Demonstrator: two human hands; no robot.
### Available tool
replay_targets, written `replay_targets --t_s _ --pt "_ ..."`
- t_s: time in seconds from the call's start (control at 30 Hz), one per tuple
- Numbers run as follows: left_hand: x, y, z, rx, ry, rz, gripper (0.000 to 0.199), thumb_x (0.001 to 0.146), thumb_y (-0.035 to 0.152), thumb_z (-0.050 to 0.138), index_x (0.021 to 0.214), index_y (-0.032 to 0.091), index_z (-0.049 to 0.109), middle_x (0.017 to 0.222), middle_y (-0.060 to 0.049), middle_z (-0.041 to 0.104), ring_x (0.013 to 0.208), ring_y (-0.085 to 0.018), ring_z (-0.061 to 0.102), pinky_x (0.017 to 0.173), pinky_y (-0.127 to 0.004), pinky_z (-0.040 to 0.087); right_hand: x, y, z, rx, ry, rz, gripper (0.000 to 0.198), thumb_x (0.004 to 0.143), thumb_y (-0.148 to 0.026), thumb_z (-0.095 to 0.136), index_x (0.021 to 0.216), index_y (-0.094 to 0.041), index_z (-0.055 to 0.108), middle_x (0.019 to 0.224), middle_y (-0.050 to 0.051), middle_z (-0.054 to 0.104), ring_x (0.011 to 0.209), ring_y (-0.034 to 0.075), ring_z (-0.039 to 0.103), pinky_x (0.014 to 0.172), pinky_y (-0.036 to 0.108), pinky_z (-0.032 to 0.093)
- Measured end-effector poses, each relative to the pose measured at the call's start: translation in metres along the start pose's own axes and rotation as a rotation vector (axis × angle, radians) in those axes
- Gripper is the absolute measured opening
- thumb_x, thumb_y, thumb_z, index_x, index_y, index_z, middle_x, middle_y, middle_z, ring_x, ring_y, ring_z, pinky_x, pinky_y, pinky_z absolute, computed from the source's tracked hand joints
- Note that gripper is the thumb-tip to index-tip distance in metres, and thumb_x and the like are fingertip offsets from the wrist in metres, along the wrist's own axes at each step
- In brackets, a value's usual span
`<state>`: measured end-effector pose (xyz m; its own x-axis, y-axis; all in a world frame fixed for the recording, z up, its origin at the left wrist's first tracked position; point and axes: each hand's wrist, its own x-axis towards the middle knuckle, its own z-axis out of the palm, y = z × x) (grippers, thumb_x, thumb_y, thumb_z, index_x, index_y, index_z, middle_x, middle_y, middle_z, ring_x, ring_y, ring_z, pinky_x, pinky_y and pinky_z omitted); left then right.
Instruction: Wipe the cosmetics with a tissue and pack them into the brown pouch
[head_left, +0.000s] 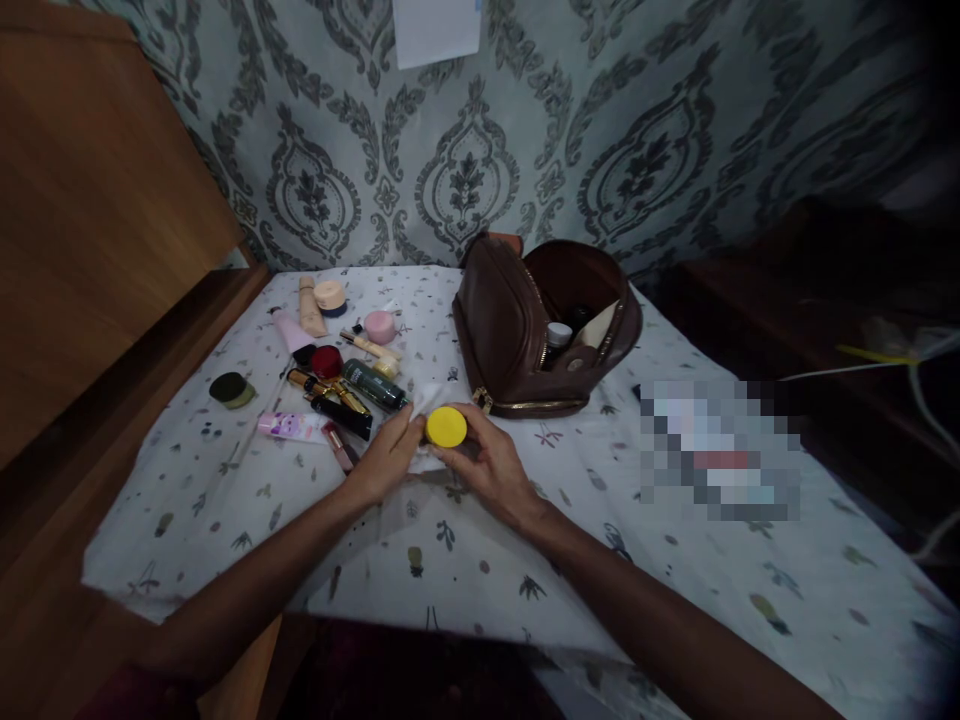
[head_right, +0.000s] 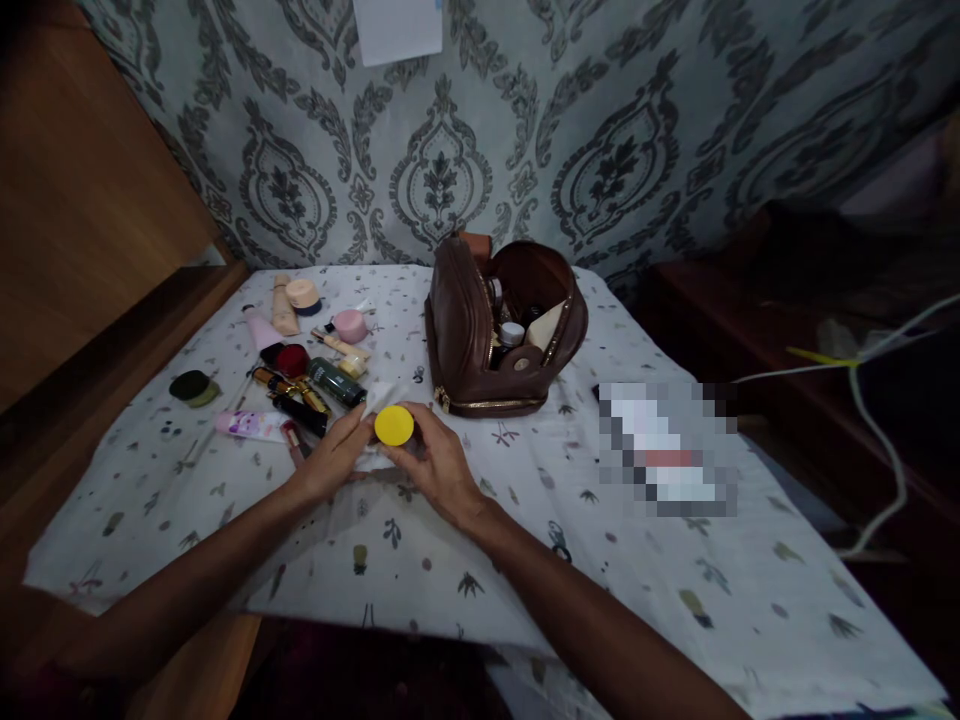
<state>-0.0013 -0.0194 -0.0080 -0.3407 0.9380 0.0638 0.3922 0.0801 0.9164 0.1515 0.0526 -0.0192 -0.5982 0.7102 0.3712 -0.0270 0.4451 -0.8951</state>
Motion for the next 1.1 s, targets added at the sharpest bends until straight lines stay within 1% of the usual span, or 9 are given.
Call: replay_targets --t_s 0.1,0.2,0.37,0.47,0.63,0.73,0.87,1.03,1.1 --pt "0.0 0.005 -0.003 0.089 -0.043 0.133 0.027 0.092 0.033 0.045 0.103 0.016 0.063 0.094 -0.007 0.066 0.089 -0.021 0.06 0.084 -0.034 0.05 0.0 0.006 -0.001 -0.057 0.032 -0.006 0.039 0.081 -0.031 0.071 0.117 -0.021 0.058 0.11 0.007 0.065 0.1 0.023 0.062 0.088 0.036 0.05" --pt "-0.001 0.013 -0.004 0.125 -0.079 0.247 0.025 0.09 0.027 0.044 0.101 0.016 0.064 0.093 -0.007 0.062 0.091 -0.022 0.058 0.087 -0.034 0.048 0.001 0.006 -0.002 -0.17 0.069 -0.041 0.038 0.078 -0.027 0.072 0.113 -0.021 0.061 0.106 0.007 0.064 0.097 0.023 0.062 0.086 0.035 0.05" --pt "-0.005 0.022 -0.006 0.058 -0.075 0.228 0.041 0.095 0.037 0.046 0.127 0.016 0.061 0.1 -0.007 0.057 0.096 -0.022 0.055 0.089 -0.036 0.047 0.003 0.0 -0.003 -0.28 0.103 -0.029 0.023 0.073 -0.021 0.071 0.095 -0.019 0.066 0.088 0.004 0.059 0.082 0.021 0.059 0.074 0.032 0.051" --pt "-0.006 0.022 -0.005 0.022 -0.067 0.266 0.041 0.099 0.038 0.041 0.126 0.018 0.064 0.097 -0.007 0.053 0.096 -0.02 0.053 0.092 -0.036 0.045 0.003 -0.001 -0.003 -0.336 0.108 0.004 0.013 0.071 -0.023 0.072 0.077 -0.017 0.063 0.081 0.003 0.055 0.077 0.02 0.056 0.069 0.03 0.049" --pt "-0.005 0.019 -0.004 0.043 -0.062 0.337 0.033 0.092 0.035 0.056 0.12 0.022 0.069 0.095 -0.005 0.053 0.094 -0.019 0.052 0.09 -0.034 0.045 -0.001 -0.002 -0.001 -0.383 0.059 0.104 0.018 0.071 -0.028 0.071 0.065 -0.016 0.06 0.089 0.007 0.057 0.074 0.019 0.057 0.068 0.031 0.049" --pt "-0.003 0.02 -0.005 0.07 -0.076 0.33 0.03 0.092 0.034 0.056 0.115 0.02 0.07 0.093 -0.005 0.056 0.091 -0.019 0.053 0.087 -0.033 0.045 -0.002 -0.005 0.0 -0.378 0.035 0.062 0.011 0.071 -0.025 0.071 0.074 -0.015 0.065 0.09 0.007 0.058 0.08 0.021 0.059 0.072 0.033 0.051" --pt "0.0 0.023 -0.007 0.139 -0.109 0.286 0.029 0.096 0.032 0.044 0.094 0.016 0.068 0.085 -0.004 0.059 0.082 -0.019 0.055 0.078 -0.03 0.046 -0.002 -0.011 0.001 -0.325 -0.007 -0.036 0.027 0.07 -0.019 0.072 0.097 -0.02 0.068 0.091 0.005 0.059 0.088 0.022 0.058 0.078 0.034 0.051" --pt "0.002 0.02 -0.009 0.084 -0.024 0.238 0.032 0.094 0.029 0.042 0.119 0.017 0.057 0.116 -0.008 0.064 0.106 -0.02 0.058 0.095 -0.031 0.044 0.0 -0.008 -0.001 -0.222 -0.005 0.01 0.034 0.07 -0.022 0.077 0.102 -0.02 0.068 0.09 0.004 0.064 0.084 0.022 0.06 0.077 0.034 0.051" --pt "0.003 0.016 -0.009 0.064 -0.018 0.231 0.031 0.093 0.028 0.041 0.116 0.016 0.059 0.113 -0.008 0.066 0.104 -0.02 0.06 0.095 -0.032 0.045 0.0 -0.004 0.0 -0.154 0.007 0.039 0.036 0.07 -0.024 0.078 0.104 -0.02 0.067 0.093 0.005 0.067 0.086 0.022 0.062 0.079 0.034 0.051"
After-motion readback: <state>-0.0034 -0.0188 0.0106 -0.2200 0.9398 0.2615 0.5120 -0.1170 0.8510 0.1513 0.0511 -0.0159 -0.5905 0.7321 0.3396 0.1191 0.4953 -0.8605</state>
